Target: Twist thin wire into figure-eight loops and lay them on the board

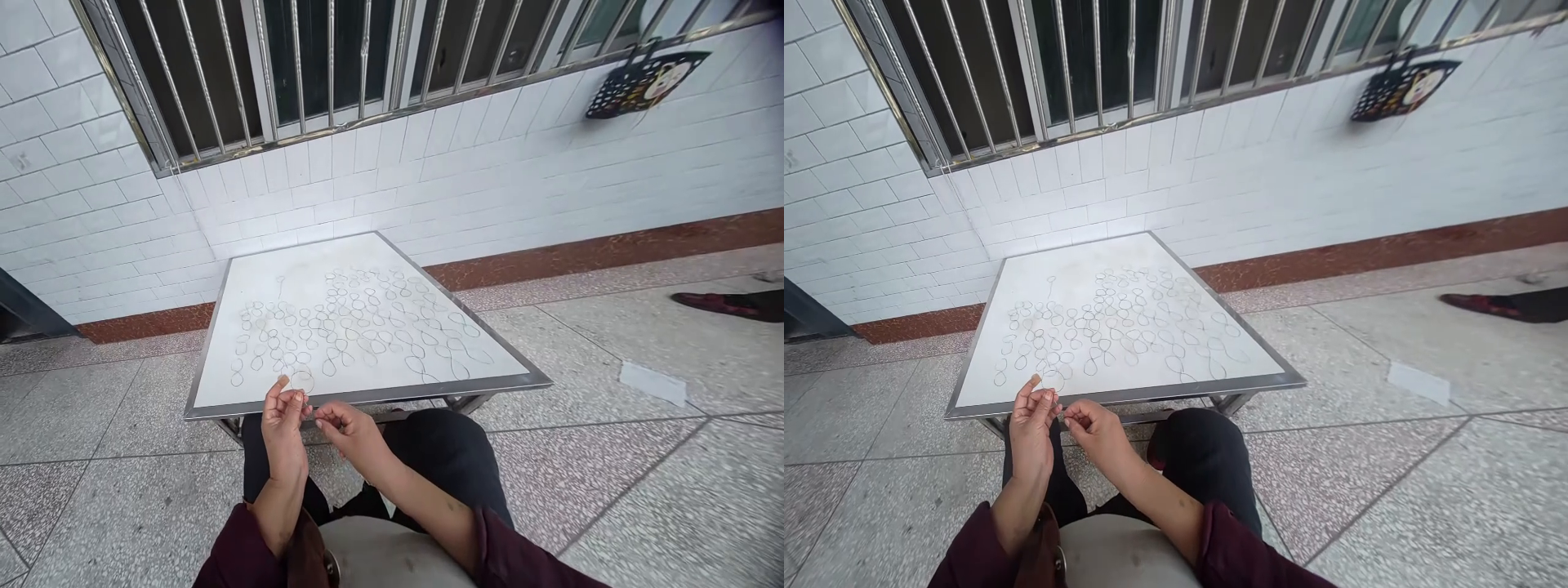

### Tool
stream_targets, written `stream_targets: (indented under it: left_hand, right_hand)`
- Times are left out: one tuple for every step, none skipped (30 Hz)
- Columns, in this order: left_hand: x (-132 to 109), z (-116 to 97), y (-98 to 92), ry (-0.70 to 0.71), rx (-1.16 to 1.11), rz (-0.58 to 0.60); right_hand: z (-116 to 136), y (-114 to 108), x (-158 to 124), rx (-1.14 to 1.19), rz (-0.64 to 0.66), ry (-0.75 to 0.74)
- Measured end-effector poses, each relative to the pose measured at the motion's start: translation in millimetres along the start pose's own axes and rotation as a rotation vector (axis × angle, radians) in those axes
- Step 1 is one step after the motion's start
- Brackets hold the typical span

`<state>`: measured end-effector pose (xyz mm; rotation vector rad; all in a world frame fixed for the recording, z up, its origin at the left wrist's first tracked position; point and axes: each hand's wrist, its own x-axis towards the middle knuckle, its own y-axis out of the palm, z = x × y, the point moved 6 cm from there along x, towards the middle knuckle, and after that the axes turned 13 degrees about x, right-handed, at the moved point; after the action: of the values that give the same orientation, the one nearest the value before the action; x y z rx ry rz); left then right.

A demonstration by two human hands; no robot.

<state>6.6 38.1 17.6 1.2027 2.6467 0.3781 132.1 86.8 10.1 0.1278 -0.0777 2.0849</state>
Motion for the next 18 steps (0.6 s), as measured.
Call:
stream_targets:
  left_hand:
    - [0.8,1.0,0.2,0.000,0.001,0.001]
    - [1.8,1.6,0.4,0.000,0.003,0.004]
    - [3.0,1.7,0.8,0.000,0.006,0.010]
    - [4.3,1.4,1.6,0.002,0.012,0.024]
    - [5.6,0.7,2.8,0.004,0.021,0.049]
    - [6.9,0.0,3.8,0.007,0.034,0.076]
    - [8.0,-0.3,4.5,0.010,0.049,0.103]
    - [9.0,0.0,4.4,0.014,0.065,0.126]
    - [9.8,1.3,3.3,0.022,0.086,0.140]
    - [10.3,3.9,1.0,0.034,0.115,0.146]
    - [10.5,7.6,-1.8,0.055,0.168,0.154]
    - [10.1,11.9,-3.9,0.099,0.262,0.180]
    - [9.2,17.3,-5.6,0.156,0.384,0.220]
    - [7.2,23.3,-5.1,0.248,0.561,0.296]
    - [3.4,30.6,-2.4,0.379,0.781,0.409]
    - [1.9,40.2,-4.7,0.426,0.860,0.482]
    - [1.8,48.9,-9.3,0.461,0.911,0.529]
    - [2.3,56.4,-14.9,0.506,0.963,0.572]
  right_hand:
    - [1.1,-0.4,1.7,-0.034,-0.011,-0.029]
    - [2.2,-0.8,3.5,-0.070,-0.022,-0.055]
    - [3.4,-1.4,5.1,-0.105,-0.034,-0.078]
    - [4.6,-2.1,6.7,-0.134,-0.044,-0.098]
    - [5.9,-2.9,8.1,-0.154,-0.053,-0.113]
    - [7.3,-4.1,9.3,-0.164,-0.062,-0.122]
    - [8.7,-5.5,10.6,-0.167,-0.069,-0.126]
    - [10.2,-7.4,12.1,-0.166,-0.076,-0.126]
    - [11.8,-9.6,13.8,-0.164,-0.084,-0.123]
    - [13.2,-12.2,16.2,-0.162,-0.089,-0.116]
    - [14.6,-15.1,19.1,-0.163,-0.092,-0.107]
    - [15.9,-18.1,22.9,-0.167,-0.093,-0.099]
    - [17.2,-21.5,27.6,-0.176,-0.094,-0.093]
    - [18.4,-25.0,33.2,-0.189,-0.097,-0.088]
    - [19.6,-28.9,39.7,-0.204,-0.105,-0.086]
    - [20.6,-32.8,47.3,-0.219,-0.113,-0.084]
    - [20.9,-36.6,55.9,-0.233,-0.121,-0.073]
    - [20.8,-40.2,65.5,-0.246,-0.128,-0.054]
